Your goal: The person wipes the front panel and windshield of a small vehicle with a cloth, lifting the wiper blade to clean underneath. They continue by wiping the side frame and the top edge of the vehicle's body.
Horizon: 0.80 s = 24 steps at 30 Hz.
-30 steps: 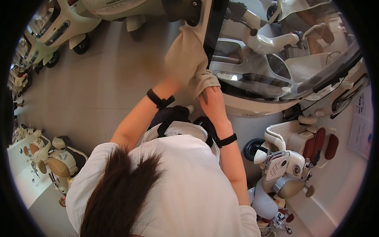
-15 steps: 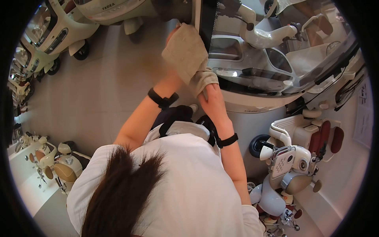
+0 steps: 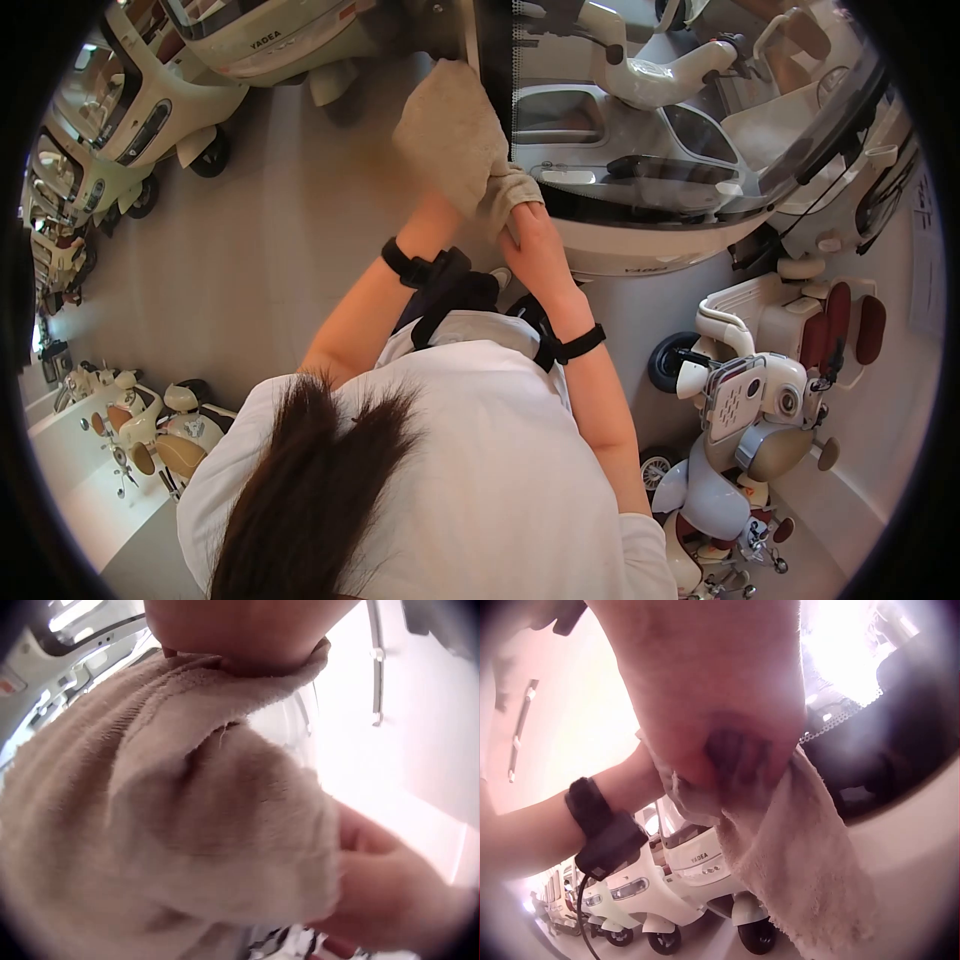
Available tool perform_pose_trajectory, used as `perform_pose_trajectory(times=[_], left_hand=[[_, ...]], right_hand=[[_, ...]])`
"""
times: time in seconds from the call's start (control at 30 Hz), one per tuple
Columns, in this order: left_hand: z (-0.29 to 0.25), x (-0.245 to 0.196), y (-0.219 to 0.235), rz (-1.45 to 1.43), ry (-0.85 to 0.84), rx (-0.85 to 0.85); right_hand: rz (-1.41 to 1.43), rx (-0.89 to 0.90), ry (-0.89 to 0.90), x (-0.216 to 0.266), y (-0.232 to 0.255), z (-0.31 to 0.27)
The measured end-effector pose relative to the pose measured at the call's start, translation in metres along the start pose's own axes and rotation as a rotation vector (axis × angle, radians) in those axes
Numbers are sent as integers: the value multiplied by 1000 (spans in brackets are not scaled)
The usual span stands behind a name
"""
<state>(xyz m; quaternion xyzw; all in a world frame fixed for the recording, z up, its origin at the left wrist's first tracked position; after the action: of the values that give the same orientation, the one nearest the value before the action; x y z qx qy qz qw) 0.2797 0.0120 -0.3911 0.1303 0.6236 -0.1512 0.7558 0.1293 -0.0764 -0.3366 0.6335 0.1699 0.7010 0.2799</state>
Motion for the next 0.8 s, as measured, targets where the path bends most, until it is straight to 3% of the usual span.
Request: perform_pose_trajectory(times=[0.07, 0.17, 0.27, 0.47, 0.5, 0.57, 0.63, 0.67, 0.7, 0.77, 0.8], left_hand=[[3, -73, 5, -83, -313, -234], [-3, -101, 17, -13, -291, -95], [-11, -42, 14, 159, -259, -1], [-81, 66, 2, 663, -153, 270], [-80, 67, 3, 664, -154, 271], [-74, 57, 7, 720, -312, 187], [-50, 66, 8, 617, -283, 138], [-42, 71, 11, 512, -253, 87], [-38, 44, 9, 514, -250, 85], [-16, -53, 5, 957, -151, 80], [-9, -83, 4, 959, -150, 79]], right_hand=[[-10, -11, 6, -2, -1, -3], [-23, -8, 9, -1, 0, -5], [-51, 8, 21, -2, -4, -6], [-165, 68, 103, -24, -19, -20], [-179, 86, 112, -22, -19, -21], [-156, 107, 83, -24, -17, -21], [-131, 131, 53, -13, -12, -13], [-141, 71, 126, 2, -6, -4], [-149, 14, 199, 19, 1, 5], [-130, -24, 194, 38, 9, 19], [-116, -70, 186, 41, 15, 23]])
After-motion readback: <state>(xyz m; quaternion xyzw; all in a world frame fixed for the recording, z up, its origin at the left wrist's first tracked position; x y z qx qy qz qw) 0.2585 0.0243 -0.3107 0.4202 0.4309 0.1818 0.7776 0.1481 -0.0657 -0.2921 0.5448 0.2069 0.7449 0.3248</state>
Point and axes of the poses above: each hand's wrist, its own z-axis towards the middle knuckle, its own y-axis out of the back of the hand, x = y × z, the point moved 8 cm from there along z, towards the middle knuckle, and after that the axes turned 2 degrees about x, right-handed, at the moved point
